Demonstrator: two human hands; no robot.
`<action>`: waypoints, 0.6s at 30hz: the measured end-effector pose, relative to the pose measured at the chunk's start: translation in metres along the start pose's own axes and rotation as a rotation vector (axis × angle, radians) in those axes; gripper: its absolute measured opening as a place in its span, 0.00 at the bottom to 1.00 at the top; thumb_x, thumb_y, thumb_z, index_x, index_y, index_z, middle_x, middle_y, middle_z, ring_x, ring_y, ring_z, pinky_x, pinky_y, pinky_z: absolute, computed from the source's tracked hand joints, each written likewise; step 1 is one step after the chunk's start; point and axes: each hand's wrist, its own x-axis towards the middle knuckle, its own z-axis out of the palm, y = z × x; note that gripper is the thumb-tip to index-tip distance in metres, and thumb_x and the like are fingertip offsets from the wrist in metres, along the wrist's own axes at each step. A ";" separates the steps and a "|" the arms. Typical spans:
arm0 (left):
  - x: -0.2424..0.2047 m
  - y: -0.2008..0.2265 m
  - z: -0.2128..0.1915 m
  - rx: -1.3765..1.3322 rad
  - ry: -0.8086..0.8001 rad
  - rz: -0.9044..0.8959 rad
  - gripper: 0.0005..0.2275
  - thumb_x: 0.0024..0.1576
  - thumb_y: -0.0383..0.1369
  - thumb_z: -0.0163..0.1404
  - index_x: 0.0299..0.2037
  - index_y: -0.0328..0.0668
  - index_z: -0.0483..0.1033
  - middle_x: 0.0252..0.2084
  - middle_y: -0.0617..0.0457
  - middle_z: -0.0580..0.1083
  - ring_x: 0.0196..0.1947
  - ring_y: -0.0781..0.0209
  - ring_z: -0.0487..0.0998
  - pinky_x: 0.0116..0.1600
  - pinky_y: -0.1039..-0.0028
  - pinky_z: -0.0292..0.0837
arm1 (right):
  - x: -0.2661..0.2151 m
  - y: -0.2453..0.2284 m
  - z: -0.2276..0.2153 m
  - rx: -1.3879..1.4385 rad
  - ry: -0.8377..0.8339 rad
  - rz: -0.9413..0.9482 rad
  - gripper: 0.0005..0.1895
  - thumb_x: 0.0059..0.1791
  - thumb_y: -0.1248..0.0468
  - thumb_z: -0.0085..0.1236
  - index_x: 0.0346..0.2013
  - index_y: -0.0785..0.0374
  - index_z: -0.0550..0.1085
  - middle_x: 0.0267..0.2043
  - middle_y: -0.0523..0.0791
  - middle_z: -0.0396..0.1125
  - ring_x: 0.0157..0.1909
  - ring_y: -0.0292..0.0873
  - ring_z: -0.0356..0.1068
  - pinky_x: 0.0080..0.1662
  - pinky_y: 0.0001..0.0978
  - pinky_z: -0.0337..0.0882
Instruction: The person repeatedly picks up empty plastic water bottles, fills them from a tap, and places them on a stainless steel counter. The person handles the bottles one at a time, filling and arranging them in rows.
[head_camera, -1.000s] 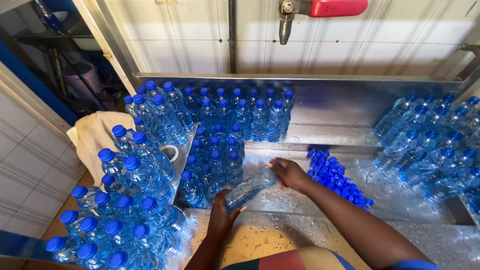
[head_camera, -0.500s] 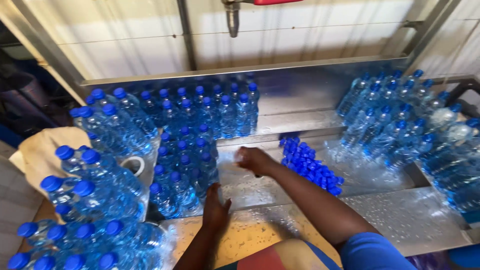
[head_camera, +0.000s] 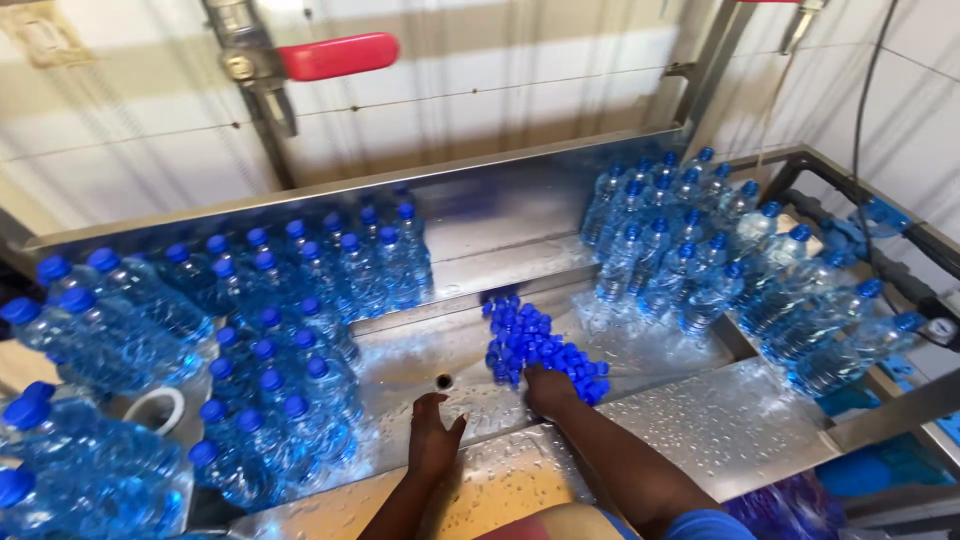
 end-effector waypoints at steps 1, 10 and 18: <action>0.000 0.006 0.005 0.002 -0.006 0.007 0.25 0.61 0.46 0.60 0.67 0.52 0.71 0.72 0.49 0.65 0.70 0.47 0.71 0.74 0.58 0.66 | -0.004 0.008 -0.005 0.004 0.004 0.008 0.22 0.47 0.57 0.56 0.56 0.51 0.76 0.60 0.53 0.73 0.55 0.64 0.78 0.53 0.59 0.77; 0.016 0.016 0.068 -0.011 0.035 0.188 0.21 0.55 0.44 0.67 0.57 0.51 0.81 0.60 0.49 0.74 0.63 0.51 0.78 0.73 0.67 0.68 | -0.013 0.127 -0.050 2.213 0.227 0.353 0.06 0.44 0.56 0.62 0.28 0.43 0.72 0.19 0.39 0.50 0.20 0.38 0.54 0.25 0.39 0.57; 0.026 0.064 0.118 -0.024 -0.159 0.060 0.21 0.58 0.46 0.63 0.61 0.54 0.81 0.66 0.50 0.72 0.64 0.52 0.81 0.70 0.65 0.73 | -0.201 0.302 -0.265 0.681 0.901 0.869 0.03 0.62 0.57 0.57 0.51 0.45 0.73 0.46 0.42 0.73 0.42 0.46 0.74 0.42 0.43 0.71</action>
